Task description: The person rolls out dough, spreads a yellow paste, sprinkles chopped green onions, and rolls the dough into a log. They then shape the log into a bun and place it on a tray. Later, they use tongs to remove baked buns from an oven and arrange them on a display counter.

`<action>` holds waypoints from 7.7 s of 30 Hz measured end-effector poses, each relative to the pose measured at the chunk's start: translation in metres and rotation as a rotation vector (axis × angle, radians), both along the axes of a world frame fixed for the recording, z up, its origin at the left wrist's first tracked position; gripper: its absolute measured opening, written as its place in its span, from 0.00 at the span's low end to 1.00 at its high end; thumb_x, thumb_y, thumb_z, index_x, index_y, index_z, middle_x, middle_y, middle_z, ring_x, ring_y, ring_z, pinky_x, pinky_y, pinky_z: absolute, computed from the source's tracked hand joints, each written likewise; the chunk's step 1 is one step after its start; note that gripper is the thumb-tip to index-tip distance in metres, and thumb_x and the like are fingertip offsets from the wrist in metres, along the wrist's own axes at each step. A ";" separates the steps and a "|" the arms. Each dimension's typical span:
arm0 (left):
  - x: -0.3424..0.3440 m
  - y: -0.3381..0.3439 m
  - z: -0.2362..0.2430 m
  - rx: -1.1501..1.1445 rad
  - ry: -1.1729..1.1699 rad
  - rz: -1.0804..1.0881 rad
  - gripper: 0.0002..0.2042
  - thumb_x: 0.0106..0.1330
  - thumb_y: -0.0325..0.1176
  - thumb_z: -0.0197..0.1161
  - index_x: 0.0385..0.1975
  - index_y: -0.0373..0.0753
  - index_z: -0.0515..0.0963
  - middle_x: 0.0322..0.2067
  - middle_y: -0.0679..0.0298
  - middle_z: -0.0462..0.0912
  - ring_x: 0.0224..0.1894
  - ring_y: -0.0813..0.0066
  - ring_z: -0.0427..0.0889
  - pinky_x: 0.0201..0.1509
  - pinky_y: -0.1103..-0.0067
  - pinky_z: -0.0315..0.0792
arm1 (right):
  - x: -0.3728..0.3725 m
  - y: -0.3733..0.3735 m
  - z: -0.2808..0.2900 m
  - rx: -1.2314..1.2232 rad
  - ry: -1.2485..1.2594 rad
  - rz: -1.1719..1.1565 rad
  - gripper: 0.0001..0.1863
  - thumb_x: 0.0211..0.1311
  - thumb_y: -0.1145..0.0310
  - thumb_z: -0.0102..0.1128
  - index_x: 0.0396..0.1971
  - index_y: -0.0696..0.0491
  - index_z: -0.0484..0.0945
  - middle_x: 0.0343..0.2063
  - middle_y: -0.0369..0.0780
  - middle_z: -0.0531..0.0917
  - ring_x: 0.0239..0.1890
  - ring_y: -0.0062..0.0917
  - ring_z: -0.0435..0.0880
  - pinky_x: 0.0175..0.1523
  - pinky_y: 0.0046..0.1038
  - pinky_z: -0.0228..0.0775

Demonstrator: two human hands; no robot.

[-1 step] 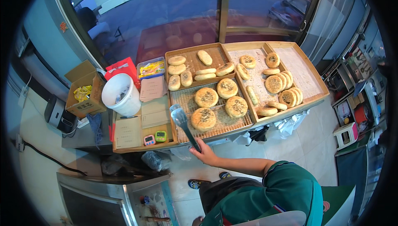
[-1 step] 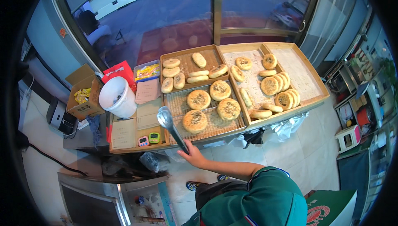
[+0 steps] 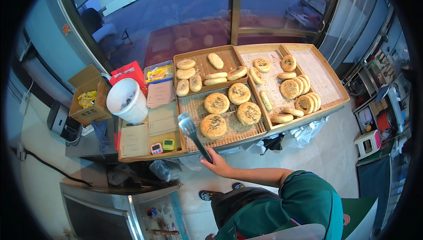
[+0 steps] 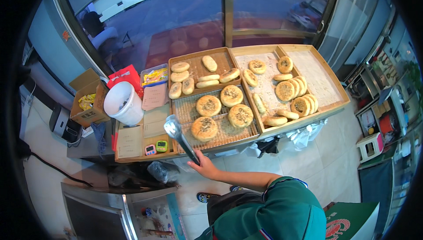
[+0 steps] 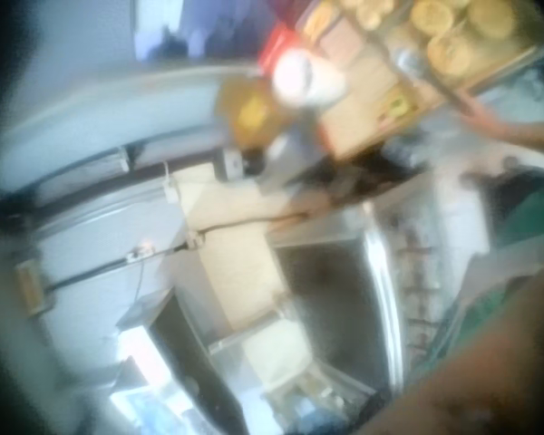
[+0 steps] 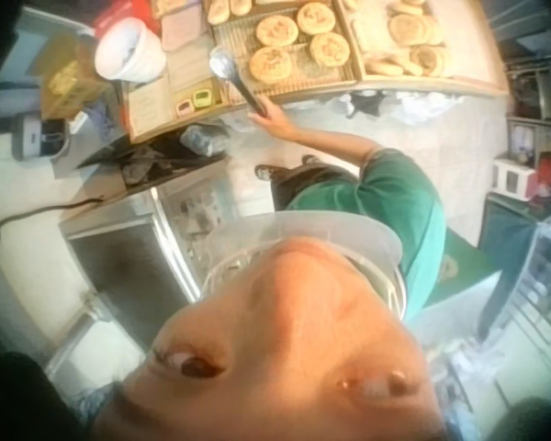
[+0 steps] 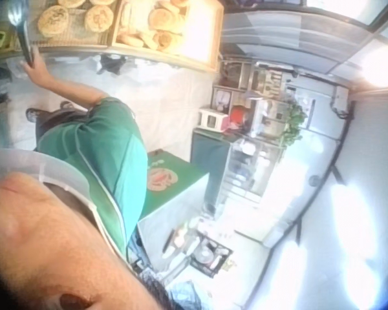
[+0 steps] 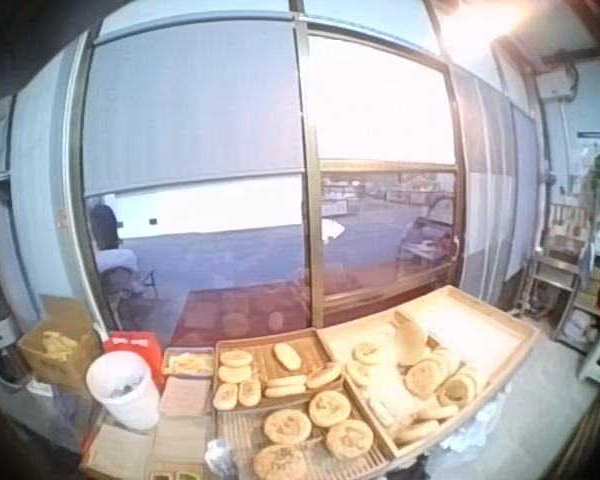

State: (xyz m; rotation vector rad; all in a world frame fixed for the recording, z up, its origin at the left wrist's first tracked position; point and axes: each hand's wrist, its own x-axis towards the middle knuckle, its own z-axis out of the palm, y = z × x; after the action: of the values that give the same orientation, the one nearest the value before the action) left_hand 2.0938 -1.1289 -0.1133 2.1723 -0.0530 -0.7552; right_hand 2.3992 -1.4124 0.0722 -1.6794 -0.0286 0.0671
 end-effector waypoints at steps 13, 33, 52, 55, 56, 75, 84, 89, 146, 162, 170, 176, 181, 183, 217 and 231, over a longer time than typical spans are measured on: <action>-0.219 -0.043 -0.035 0.490 -0.017 0.032 0.11 0.69 0.39 0.54 0.41 0.42 0.81 0.36 0.56 0.85 0.41 0.55 0.83 0.43 0.57 0.78 | -0.205 -0.043 -0.090 0.076 0.390 0.391 0.15 0.69 0.61 0.62 0.48 0.54 0.73 0.30 0.33 0.75 0.30 0.19 0.74 0.35 0.24 0.69; -0.411 0.209 -0.058 -0.147 -0.415 2.094 0.39 0.63 0.53 0.70 0.62 0.27 0.67 0.52 0.50 0.80 0.53 0.62 0.79 0.57 0.72 0.73 | -0.520 0.077 -0.155 -0.459 0.652 1.012 0.20 0.71 0.56 0.59 0.51 0.56 0.71 0.28 0.35 0.79 0.25 0.17 0.78 0.28 0.21 0.71; -0.406 0.091 -0.041 -0.486 -0.094 2.129 0.14 0.64 0.38 0.69 0.25 0.36 0.73 0.12 0.68 0.72 0.10 0.79 0.70 0.13 0.77 0.63 | -0.471 0.117 -0.148 -0.322 0.681 1.140 0.23 0.69 0.65 0.63 0.59 0.60 0.73 0.33 0.35 0.81 0.29 0.16 0.77 0.37 0.20 0.71; -0.424 0.019 -0.040 -0.440 -0.041 2.139 0.13 0.66 0.37 0.67 0.27 0.34 0.74 0.13 0.68 0.73 0.11 0.80 0.70 0.14 0.78 0.63 | -0.465 0.144 -0.154 -0.233 0.665 1.153 0.21 0.70 0.67 0.61 0.59 0.59 0.73 0.37 0.36 0.82 0.33 0.17 0.79 0.40 0.21 0.74; -0.429 -0.006 -0.039 -0.456 -0.049 2.132 0.13 0.67 0.37 0.67 0.27 0.34 0.74 0.14 0.68 0.73 0.11 0.81 0.70 0.14 0.78 0.63 | -0.464 0.153 -0.157 -0.170 0.761 1.140 0.19 0.70 0.66 0.61 0.55 0.59 0.75 0.36 0.37 0.82 0.32 0.17 0.79 0.39 0.21 0.74; -0.478 -0.221 -0.056 -0.392 0.232 2.228 0.16 0.64 0.40 0.71 0.25 0.32 0.79 0.13 0.62 0.77 0.12 0.76 0.74 0.18 0.75 0.67 | -0.511 0.250 -0.213 -0.406 0.964 1.626 0.11 0.70 0.66 0.60 0.43 0.58 0.81 0.32 0.35 0.84 0.27 0.14 0.78 0.36 0.19 0.73; -0.480 -0.213 -0.056 -0.254 0.270 2.178 0.17 0.62 0.39 0.72 0.28 0.28 0.80 0.20 0.51 0.83 0.23 0.58 0.82 0.32 0.68 0.74 | -0.465 0.242 -0.180 -0.448 0.743 1.633 0.17 0.70 0.66 0.59 0.55 0.58 0.77 0.37 0.35 0.83 0.32 0.14 0.79 0.39 0.19 0.74; -0.471 -0.148 -0.050 -0.197 0.234 2.104 0.17 0.62 0.40 0.71 0.26 0.29 0.80 0.17 0.49 0.81 0.20 0.55 0.82 0.28 0.67 0.73 | -0.452 0.203 -0.181 -0.302 0.604 1.453 0.15 0.70 0.68 0.60 0.52 0.60 0.77 0.32 0.34 0.82 0.29 0.14 0.78 0.36 0.17 0.72; -0.525 -0.414 -0.029 0.152 0.114 2.215 0.10 0.55 0.37 0.66 0.31 0.38 0.84 0.28 0.47 0.85 0.35 0.44 0.85 0.36 0.61 0.77 | -0.465 0.367 -0.199 -0.395 0.824 1.613 0.19 0.71 0.57 0.60 0.52 0.55 0.77 0.39 0.38 0.85 0.32 0.17 0.82 0.35 0.20 0.75; -0.486 -0.269 -0.023 -0.085 0.236 2.168 0.14 0.60 0.39 0.71 0.30 0.32 0.82 0.27 0.47 0.85 0.36 0.47 0.85 0.39 0.66 0.77 | -0.462 0.244 -0.142 -0.329 0.304 1.660 0.17 0.67 0.70 0.64 0.53 0.62 0.79 0.34 0.34 0.82 0.30 0.14 0.76 0.36 0.20 0.72; -0.463 -0.147 -0.022 -0.110 0.294 2.163 0.18 0.61 0.42 0.71 0.28 0.29 0.82 0.22 0.48 0.83 0.27 0.51 0.84 0.35 0.66 0.75 | -0.489 0.206 -0.143 -0.458 -0.809 1.757 0.22 0.56 0.73 0.69 0.53 0.54 0.79 0.34 0.39 0.84 0.34 0.26 0.85 0.38 0.26 0.78; -0.459 -0.119 -0.033 -0.200 0.265 2.214 0.18 0.63 0.41 0.71 0.20 0.32 0.79 0.12 0.60 0.76 0.12 0.72 0.74 0.21 0.72 0.68 | -0.492 0.236 -0.171 -0.463 -0.735 1.515 0.21 0.59 0.72 0.67 0.54 0.55 0.79 0.37 0.37 0.86 0.36 0.24 0.86 0.39 0.26 0.79; -0.452 -0.061 -0.052 -0.215 0.217 2.174 0.14 0.66 0.38 0.69 0.22 0.37 0.80 0.11 0.68 0.70 0.11 0.81 0.66 0.15 0.75 0.59 | -0.471 0.226 -0.181 -0.131 0.450 1.471 0.22 0.67 0.70 0.64 0.60 0.56 0.77 0.36 0.35 0.85 0.34 0.12 0.80 0.38 0.21 0.76; -0.446 -0.027 -0.057 -0.253 0.155 2.170 0.10 0.69 0.36 0.65 0.33 0.34 0.83 0.11 0.72 0.68 0.10 0.81 0.63 0.14 0.76 0.57 | -0.448 0.202 -0.172 -0.059 0.693 1.367 0.21 0.67 0.69 0.64 0.59 0.56 0.78 0.33 0.33 0.83 0.31 0.12 0.79 0.38 0.18 0.75; -0.394 0.312 -0.106 1.007 0.115 1.621 0.32 0.63 0.60 0.66 0.37 0.29 0.74 0.30 0.46 0.84 0.27 0.44 0.84 0.26 0.59 0.77 | 0.048 -0.025 -0.041 0.514 0.419 0.143 0.15 0.77 0.60 0.50 0.47 0.59 0.72 0.29 0.36 0.80 0.24 0.17 0.79 0.28 0.21 0.82; -0.385 0.268 -0.081 1.119 0.127 1.355 0.25 0.73 0.40 0.53 0.56 0.25 0.54 0.34 0.36 0.83 0.34 0.37 0.85 0.32 0.54 0.79 | 0.044 0.115 -0.064 -0.656 -0.448 0.148 0.20 0.55 0.59 0.72 0.43 0.57 0.83 0.49 0.48 0.82 0.50 0.41 0.81 0.54 0.39 0.75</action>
State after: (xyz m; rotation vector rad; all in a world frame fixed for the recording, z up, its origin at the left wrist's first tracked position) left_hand 1.7087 -0.8607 -0.1943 2.3139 2.0752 -0.0209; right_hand 2.4429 -1.2978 0.0083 -2.3148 -0.5161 -0.2125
